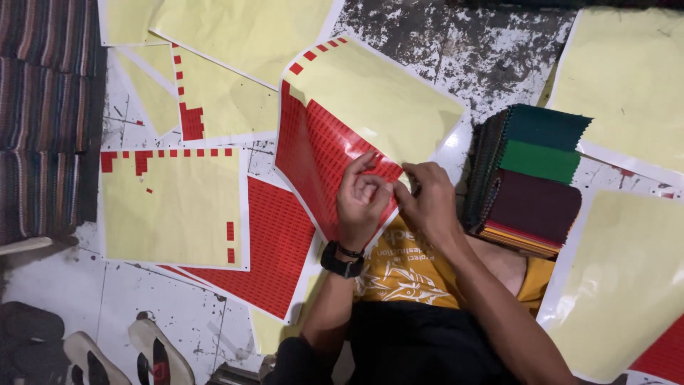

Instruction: The person sits on the floor and assembles a stack of colorful material samples by hand. They pick up individual samples from a pile and place them onto a growing stack, occasionally peeling small red adhesive pieces from a larger sheet to attach to the samples.

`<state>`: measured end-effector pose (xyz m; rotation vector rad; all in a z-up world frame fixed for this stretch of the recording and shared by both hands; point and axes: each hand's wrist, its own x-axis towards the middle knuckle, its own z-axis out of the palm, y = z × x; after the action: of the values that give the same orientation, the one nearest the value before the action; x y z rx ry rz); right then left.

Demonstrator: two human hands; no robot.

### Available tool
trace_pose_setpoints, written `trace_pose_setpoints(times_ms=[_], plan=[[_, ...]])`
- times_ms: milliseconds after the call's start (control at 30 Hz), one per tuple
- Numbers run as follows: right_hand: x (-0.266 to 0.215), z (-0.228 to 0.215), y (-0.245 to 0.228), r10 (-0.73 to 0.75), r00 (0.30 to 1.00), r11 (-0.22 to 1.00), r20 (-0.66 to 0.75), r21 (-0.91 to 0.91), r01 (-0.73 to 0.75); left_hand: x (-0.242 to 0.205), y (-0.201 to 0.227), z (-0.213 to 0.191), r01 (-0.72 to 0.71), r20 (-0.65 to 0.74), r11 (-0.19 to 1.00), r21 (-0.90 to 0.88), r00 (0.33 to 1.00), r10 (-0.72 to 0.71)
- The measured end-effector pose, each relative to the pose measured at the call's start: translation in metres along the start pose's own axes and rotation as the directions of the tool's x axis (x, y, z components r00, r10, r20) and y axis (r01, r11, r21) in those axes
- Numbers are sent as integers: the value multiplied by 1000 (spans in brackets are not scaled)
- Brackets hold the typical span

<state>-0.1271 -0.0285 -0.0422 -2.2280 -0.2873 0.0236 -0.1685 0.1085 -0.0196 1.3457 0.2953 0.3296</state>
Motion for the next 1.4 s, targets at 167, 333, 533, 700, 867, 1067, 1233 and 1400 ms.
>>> trace_pose_setpoints(times_ms=[167, 333, 533, 700, 867, 1067, 1233, 1400], plan=[[-8, 7, -3, -63, 993, 996, -99, -75, 55, 0, -9, -4, -30, -12, 999, -20, 999, 30], [-10, 14, 1, -73, 982, 996, -176, -64, 62, 0, -9, -5, -53, 21, 998, 21, 998, 52], [-2, -9, -16, 41, 995, 986, -87, 163, -26, 2, 1, -3, -69, 40, 998, 12, 997, 68], [1, -31, -31, 23, 982, 907, 186, 410, -99, 1, -7, -6, -45, 15, 998, -53, 999, 46], [8, -3, -4, 71, 996, 993, 45, 86, -74, 0, -4, -3, -59, -50, 997, -53, 997, 56], [3, 9, -4, -23, 1000, 998, -4, -61, 23, 1, -12, -4, -99, -41, 995, 20, 994, 100], [-4, 13, -6, -142, 982, 975, -120, -189, 118, 0, -10, -3, -104, -46, 995, 7, 994, 104], [3, 10, -7, -148, 967, 985, -207, 58, 163, 1, -4, -4, -131, -47, 991, 19, 990, 132]])
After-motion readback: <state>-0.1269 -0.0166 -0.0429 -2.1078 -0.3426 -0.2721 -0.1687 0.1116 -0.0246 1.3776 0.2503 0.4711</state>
